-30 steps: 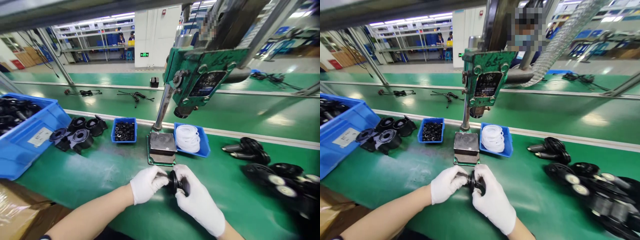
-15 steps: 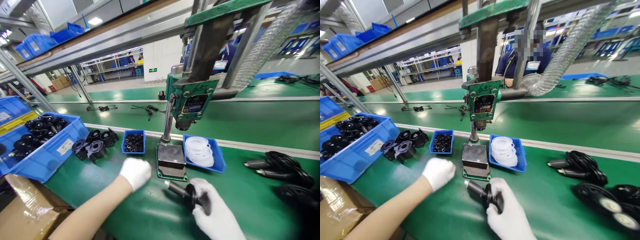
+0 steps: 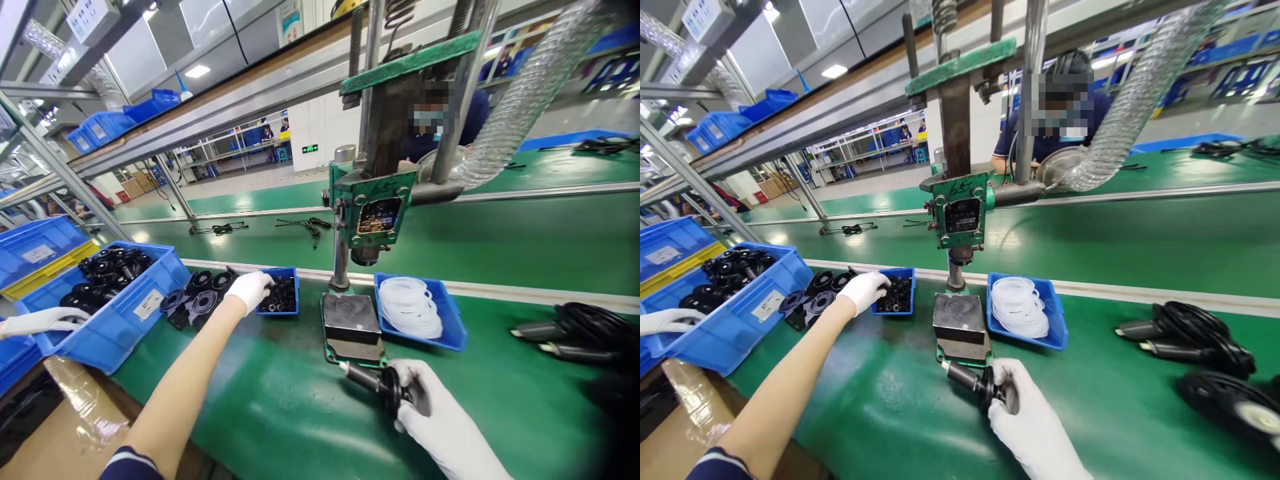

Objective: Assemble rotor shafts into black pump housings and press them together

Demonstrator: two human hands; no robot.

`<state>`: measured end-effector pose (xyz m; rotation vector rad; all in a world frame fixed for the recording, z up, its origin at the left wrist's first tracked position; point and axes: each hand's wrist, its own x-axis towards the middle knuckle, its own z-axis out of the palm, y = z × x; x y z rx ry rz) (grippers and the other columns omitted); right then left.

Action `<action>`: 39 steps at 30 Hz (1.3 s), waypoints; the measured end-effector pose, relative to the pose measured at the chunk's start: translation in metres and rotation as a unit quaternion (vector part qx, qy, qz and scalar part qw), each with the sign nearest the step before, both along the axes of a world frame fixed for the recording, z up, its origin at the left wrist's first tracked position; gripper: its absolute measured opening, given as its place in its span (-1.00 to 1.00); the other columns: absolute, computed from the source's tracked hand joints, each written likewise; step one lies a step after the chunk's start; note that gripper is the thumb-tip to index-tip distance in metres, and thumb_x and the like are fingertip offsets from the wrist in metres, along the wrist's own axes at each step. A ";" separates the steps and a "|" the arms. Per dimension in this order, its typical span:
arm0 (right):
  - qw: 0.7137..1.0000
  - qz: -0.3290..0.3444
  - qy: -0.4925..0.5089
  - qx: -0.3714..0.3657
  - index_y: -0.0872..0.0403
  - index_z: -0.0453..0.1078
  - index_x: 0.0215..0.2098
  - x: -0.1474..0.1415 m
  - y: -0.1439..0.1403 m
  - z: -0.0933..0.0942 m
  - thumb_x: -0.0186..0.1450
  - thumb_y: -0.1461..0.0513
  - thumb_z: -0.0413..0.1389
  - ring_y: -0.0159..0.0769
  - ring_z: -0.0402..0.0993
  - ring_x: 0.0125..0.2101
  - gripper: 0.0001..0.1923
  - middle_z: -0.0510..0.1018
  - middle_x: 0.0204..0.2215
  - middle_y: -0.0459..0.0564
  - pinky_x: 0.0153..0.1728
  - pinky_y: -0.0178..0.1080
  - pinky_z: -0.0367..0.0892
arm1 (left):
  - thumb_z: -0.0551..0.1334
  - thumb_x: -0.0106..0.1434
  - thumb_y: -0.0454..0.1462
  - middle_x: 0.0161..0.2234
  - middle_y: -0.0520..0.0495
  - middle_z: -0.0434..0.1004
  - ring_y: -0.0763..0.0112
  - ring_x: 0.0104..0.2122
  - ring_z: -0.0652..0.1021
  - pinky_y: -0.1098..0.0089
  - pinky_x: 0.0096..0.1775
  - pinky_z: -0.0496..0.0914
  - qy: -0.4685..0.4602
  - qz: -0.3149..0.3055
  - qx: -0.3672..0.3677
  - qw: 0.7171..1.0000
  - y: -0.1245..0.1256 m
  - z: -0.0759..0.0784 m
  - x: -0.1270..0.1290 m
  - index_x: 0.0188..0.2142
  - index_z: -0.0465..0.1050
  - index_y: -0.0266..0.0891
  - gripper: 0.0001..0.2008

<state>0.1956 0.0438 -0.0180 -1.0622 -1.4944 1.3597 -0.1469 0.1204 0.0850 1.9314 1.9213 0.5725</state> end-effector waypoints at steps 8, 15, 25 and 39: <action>0.996 -0.055 0.070 -0.009 -0.01 0.12 -0.33 -0.004 -0.011 0.023 0.06 0.24 0.09 -0.33 0.23 -0.42 -0.75 0.26 -0.35 -0.12 -0.47 -0.29 0.29 | 0.17 0.32 -0.05 0.03 -0.34 0.47 0.27 -0.13 0.59 0.28 -0.06 0.49 -0.407 -0.029 -0.044 0.912 -0.072 -0.037 0.083 0.12 0.29 -0.35 -0.50; 0.985 -0.048 0.163 -0.036 -0.01 0.05 -0.31 -0.004 -0.011 0.030 0.09 0.21 0.15 -0.40 0.21 -0.51 -0.68 0.22 -0.34 -0.15 -0.59 -0.33 0.29 | 0.51 0.05 -0.29 -0.20 -0.15 0.58 0.50 -0.38 0.58 0.54 -0.31 0.50 -0.684 0.016 -0.207 0.699 -0.084 -0.054 0.125 -0.11 0.55 -0.31 -0.60; 0.990 -0.068 0.119 0.017 0.02 0.12 -0.35 -0.007 -0.012 0.029 0.02 0.30 0.07 -0.33 0.19 -0.41 -0.76 0.21 -0.38 -0.12 -0.50 -0.32 0.25 | 0.55 -0.04 -0.24 -0.25 -0.11 0.58 0.52 -0.39 0.55 0.55 -0.32 0.46 -0.715 0.023 -0.177 0.676 -0.085 -0.068 0.133 -0.16 0.58 -0.26 -0.58; 0.992 -0.080 0.087 0.037 0.01 0.14 -0.36 -0.007 -0.011 0.029 0.02 0.32 0.06 -0.29 0.22 -0.36 -0.77 0.26 -0.37 -0.11 -0.35 -0.26 0.25 | 0.49 0.02 -0.13 -0.55 -0.08 0.52 0.49 -0.59 0.48 0.51 -0.51 0.34 -0.599 0.065 -0.097 0.792 -0.087 -0.081 0.130 -0.38 0.56 -0.40 -0.65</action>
